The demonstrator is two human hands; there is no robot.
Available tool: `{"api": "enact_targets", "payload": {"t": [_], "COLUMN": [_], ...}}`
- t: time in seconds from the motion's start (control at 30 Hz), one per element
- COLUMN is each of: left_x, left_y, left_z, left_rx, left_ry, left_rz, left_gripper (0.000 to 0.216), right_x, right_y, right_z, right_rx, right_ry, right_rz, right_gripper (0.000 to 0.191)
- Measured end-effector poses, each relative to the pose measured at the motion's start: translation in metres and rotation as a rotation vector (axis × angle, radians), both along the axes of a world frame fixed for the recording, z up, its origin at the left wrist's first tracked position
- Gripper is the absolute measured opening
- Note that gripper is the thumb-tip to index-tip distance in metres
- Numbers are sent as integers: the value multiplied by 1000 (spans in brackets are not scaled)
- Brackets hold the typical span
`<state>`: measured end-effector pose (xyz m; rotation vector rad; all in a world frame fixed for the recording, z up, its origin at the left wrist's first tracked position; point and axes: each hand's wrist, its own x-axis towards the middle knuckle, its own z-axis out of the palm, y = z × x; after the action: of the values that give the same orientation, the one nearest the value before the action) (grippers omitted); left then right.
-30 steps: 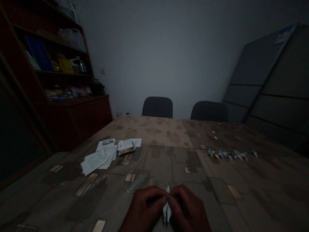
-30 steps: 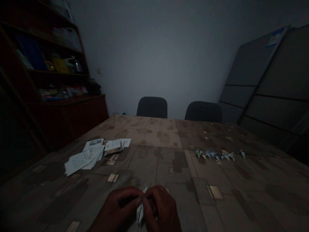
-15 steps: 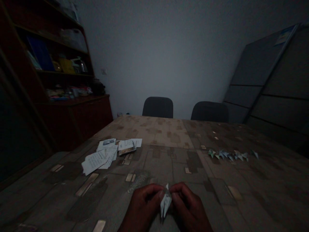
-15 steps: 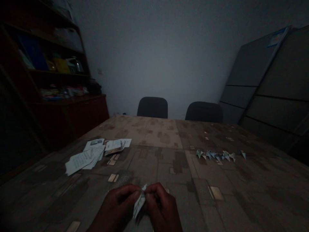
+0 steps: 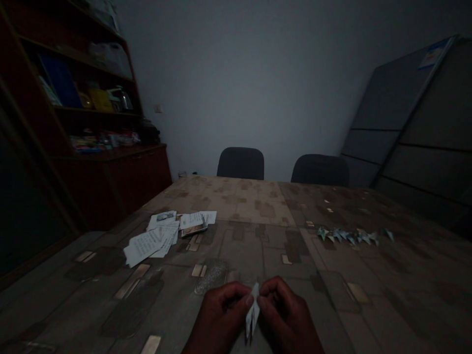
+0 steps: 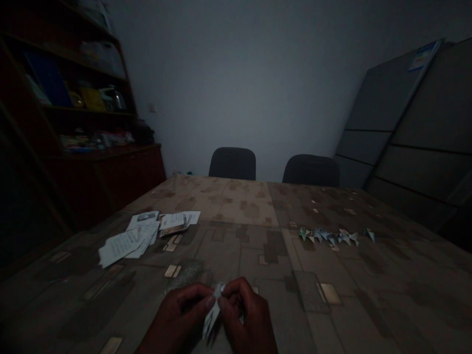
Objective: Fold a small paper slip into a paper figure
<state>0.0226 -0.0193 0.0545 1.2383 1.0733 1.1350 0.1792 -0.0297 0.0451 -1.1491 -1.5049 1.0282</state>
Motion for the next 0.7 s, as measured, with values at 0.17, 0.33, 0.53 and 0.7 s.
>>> {"api": "enact_targets", "payload": {"t": [0.17, 0.33, 0.53, 0.7], "left_x": [0, -2, -1, 4], "left_y": [-1, 2, -3, -4], "left_z": [-1, 1, 7, 8], "left_rx": [-20, -4, -2, 21], "left_ry": [-37, 1, 6, -61], "left_rz": [11, 19, 64, 123], "left_gripper": [18, 22, 16, 8], "right_x": [4, 3, 2, 1], "right_y": [3, 2, 4, 3], "right_z": [-1, -2, -4, 0], "right_rx": [13, -13, -17, -10], "right_ry": [-64, -51, -109, -118], "right_rz": [50, 76, 76, 71], "right_gripper": [25, 24, 19, 15]}}
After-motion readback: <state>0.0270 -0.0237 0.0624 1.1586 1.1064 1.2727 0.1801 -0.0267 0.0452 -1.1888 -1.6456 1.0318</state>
